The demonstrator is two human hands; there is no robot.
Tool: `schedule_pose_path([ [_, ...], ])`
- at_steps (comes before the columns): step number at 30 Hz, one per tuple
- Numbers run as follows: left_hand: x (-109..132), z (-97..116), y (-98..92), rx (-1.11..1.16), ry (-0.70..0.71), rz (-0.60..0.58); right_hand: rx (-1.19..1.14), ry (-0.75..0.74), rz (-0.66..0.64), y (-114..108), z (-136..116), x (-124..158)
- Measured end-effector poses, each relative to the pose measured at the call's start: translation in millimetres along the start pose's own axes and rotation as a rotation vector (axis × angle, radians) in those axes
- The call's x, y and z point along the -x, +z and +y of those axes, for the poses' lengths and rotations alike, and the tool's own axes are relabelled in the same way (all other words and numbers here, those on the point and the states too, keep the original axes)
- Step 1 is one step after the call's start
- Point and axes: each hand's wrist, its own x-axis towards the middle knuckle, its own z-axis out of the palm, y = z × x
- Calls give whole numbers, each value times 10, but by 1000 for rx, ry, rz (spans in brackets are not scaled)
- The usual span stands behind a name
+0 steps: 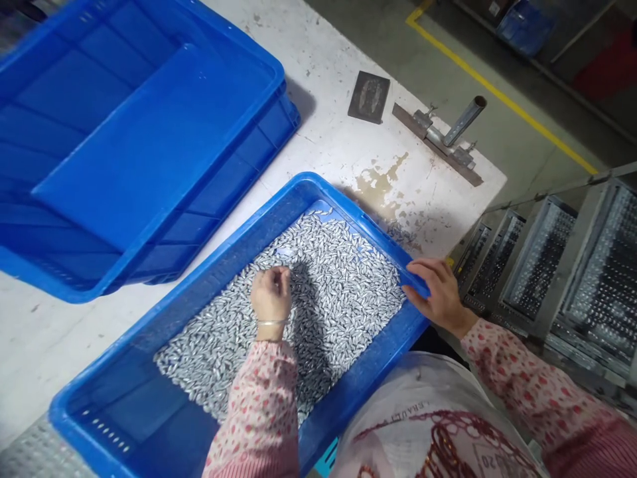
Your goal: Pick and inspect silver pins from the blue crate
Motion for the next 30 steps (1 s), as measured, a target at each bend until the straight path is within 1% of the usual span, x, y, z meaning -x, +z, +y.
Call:
schedule_pose_path([
  [1, 108, 82, -16, 93, 49, 10, -64, -13, -55, 53, -129, -41],
  [2, 222, 180, -30, 185, 95, 6, -156, -7, -144, 128, -258, -93],
  [3, 338, 287, -44, 267, 138, -12, -254, 25, -243, 217, -380, -152],
  [5, 560, 500, -75, 365, 213, -67, -421, 135, -383, 410, -580, -272],
  [7, 744, 663, -110, 368, 257, -92, -505, 205, -446, 567, -699, -354],
  [9, 873, 743, -141, 338, 267, -68, -539, 234, -475, 658, -745, -370],
  [11, 946, 752, -162, 325, 264, -29, -621, 300, -503, 694, -746, -332],
  [13, 979, 727, -175, 324, 264, 11, -775, 409, -535, 710, -736, -275],
  [16, 991, 709, -195, 325, 271, 64, -936, 523, -534, 736, -750, -218],
  [19, 998, 747, -222, 384, 261, 110, -984, 554, -473, 772, -804, -200],
  [23, 1013, 826, -257, 467, 193, 147, -1061, 580, -409, 805, -877, -182],
  [26, 1019, 861, -266, 555, 132, 134, -1132, 626, -386, 819, -915, -166],
  [30, 1029, 871, -259, 708, 34, 83, -1255, 717, -338, 839, -944, -147],
])
